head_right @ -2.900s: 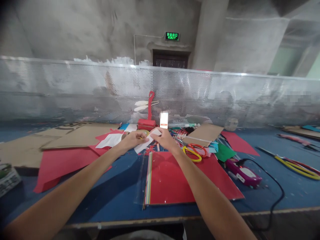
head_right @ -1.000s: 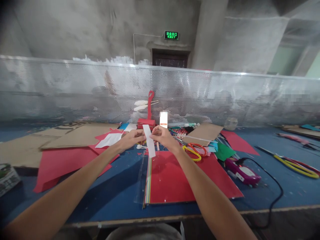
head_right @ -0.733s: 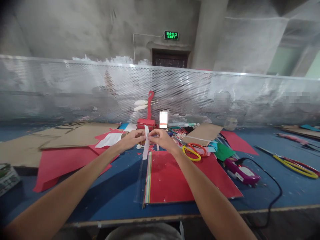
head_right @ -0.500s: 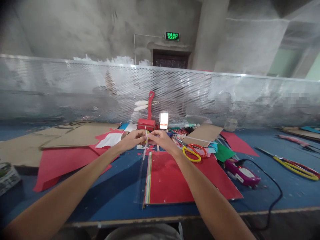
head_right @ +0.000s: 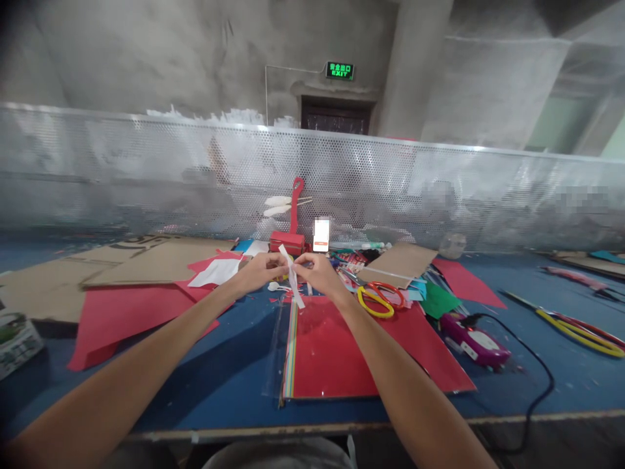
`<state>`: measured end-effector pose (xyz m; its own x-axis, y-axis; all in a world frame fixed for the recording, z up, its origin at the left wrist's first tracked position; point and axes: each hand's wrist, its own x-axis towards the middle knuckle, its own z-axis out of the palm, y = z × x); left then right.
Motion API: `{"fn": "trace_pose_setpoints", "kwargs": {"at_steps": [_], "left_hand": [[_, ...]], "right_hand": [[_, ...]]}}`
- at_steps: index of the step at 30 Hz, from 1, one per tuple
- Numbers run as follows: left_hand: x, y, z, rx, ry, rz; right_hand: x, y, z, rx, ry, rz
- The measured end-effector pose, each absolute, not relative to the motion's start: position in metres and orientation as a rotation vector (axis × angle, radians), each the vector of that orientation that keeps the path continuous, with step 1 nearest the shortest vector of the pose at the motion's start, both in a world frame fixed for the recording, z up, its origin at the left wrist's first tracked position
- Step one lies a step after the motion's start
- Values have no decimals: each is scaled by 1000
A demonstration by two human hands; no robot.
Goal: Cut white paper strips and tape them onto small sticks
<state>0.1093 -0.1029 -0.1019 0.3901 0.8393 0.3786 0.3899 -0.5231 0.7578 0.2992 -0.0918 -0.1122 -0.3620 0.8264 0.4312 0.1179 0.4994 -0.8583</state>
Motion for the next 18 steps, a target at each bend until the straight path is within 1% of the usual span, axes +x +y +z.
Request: {"fn": "trace_pose_setpoints", "kwargs": {"at_steps": [13, 18], "left_hand": [[105, -101, -103, 2065, 920, 1048], [107, -105, -99, 2031, 956, 1057]], "right_hand": [[298, -100, -107, -767, -1718, 1089], [297, -101, -106, -780, -1716, 1085]]}}
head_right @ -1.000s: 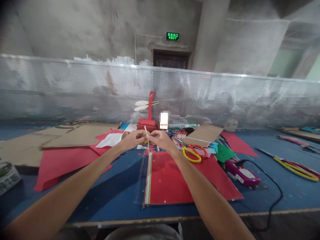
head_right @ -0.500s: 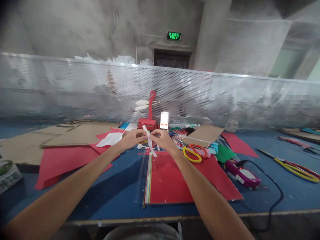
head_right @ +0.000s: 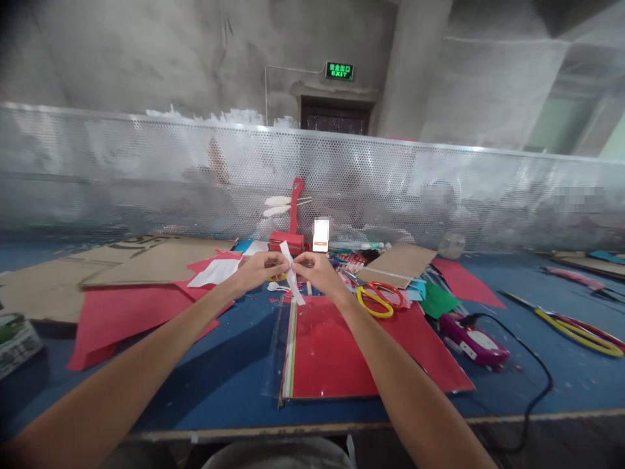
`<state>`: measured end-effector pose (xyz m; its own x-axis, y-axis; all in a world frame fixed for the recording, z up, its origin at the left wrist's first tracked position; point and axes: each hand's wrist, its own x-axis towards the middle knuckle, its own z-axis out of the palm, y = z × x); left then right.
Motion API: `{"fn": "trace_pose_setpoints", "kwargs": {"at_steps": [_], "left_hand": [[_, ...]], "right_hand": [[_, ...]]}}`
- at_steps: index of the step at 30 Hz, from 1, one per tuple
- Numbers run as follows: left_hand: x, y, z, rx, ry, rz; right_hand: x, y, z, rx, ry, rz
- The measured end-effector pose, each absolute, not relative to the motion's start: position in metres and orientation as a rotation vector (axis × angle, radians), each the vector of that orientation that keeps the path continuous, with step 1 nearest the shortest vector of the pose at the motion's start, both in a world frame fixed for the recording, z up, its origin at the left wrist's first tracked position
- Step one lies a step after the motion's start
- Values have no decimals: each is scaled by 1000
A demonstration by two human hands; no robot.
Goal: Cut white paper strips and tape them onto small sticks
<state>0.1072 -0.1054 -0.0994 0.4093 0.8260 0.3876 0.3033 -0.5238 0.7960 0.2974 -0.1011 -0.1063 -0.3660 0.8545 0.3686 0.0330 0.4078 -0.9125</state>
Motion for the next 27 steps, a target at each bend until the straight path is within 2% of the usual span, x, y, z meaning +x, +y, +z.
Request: {"fn": "trace_pose_setpoints", "kwargs": {"at_steps": [8, 27], "left_hand": [[111, -108, -98, 2094, 1034, 1050], [112, -108, -99, 2346, 1175, 1045]], "right_hand": [[298, -94, -111, -828, -1809, 883], [300, -89, -115, -870, -1945, 707]]}}
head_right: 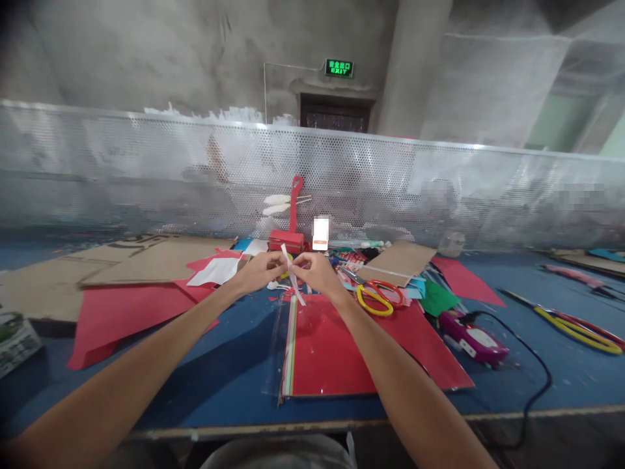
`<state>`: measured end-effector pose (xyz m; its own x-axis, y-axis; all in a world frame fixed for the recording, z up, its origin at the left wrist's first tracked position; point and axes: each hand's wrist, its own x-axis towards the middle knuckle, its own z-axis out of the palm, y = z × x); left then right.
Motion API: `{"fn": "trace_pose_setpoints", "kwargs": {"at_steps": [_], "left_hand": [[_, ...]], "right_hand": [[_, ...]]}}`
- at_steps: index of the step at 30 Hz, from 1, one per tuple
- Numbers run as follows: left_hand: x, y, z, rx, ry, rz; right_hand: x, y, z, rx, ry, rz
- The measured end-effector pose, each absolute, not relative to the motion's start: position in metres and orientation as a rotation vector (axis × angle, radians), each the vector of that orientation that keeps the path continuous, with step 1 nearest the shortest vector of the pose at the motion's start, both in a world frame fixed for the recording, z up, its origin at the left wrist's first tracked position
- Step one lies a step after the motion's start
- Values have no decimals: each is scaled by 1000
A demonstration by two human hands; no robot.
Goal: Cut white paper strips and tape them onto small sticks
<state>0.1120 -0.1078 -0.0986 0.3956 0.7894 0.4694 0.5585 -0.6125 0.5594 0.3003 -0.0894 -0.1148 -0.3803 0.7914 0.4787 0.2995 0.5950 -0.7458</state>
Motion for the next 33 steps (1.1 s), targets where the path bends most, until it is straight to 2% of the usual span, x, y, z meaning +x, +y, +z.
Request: {"fn": "trace_pose_setpoints", "kwargs": {"at_steps": [13, 22, 33], "left_hand": [[111, -106, -100, 2293, 1175, 1029], [112, -106, -100, 2252, 1163, 1036], [111, -110, -96, 2136, 1023, 1054]], "right_hand": [[298, -94, -113, -809, -1859, 928], [299, -95, -113, -847, -1870, 850], [300, -97, -110, -814, -1802, 957]]}}
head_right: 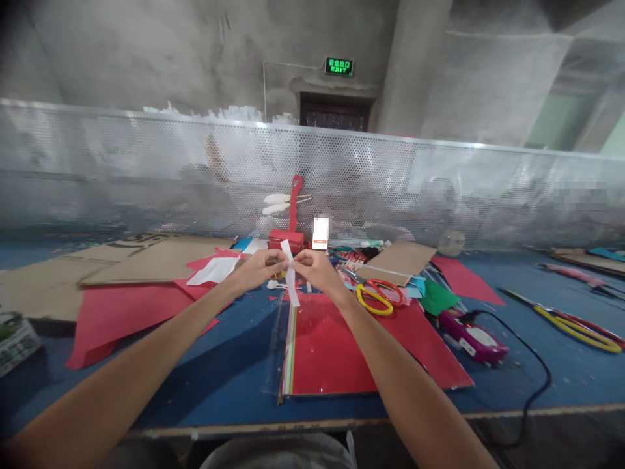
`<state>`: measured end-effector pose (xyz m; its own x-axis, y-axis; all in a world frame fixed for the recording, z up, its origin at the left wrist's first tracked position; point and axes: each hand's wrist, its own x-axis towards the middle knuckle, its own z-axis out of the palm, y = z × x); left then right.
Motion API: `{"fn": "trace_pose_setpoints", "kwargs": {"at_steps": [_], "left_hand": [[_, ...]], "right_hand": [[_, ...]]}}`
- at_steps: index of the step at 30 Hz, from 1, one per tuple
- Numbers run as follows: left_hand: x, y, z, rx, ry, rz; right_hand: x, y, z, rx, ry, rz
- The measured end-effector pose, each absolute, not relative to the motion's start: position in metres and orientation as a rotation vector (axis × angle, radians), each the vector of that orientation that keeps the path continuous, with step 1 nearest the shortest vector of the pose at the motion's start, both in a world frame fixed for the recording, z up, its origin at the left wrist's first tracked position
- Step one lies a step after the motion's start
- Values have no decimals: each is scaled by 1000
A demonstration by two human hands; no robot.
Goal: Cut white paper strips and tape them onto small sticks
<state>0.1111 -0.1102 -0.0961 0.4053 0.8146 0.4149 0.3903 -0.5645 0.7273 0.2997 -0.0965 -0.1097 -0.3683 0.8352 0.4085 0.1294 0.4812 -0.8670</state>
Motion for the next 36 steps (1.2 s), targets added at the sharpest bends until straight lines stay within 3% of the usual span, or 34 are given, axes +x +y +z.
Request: {"fn": "trace_pose_setpoints", "kwargs": {"at_steps": [24, 36], "left_hand": [[112, -111, -97, 2149, 1094, 1057], [110, -111, -95, 2050, 955, 1068]], "right_hand": [[301, -93, -113, -810, -1890, 832], [301, -97, -110, -792, -1833, 951]]}}
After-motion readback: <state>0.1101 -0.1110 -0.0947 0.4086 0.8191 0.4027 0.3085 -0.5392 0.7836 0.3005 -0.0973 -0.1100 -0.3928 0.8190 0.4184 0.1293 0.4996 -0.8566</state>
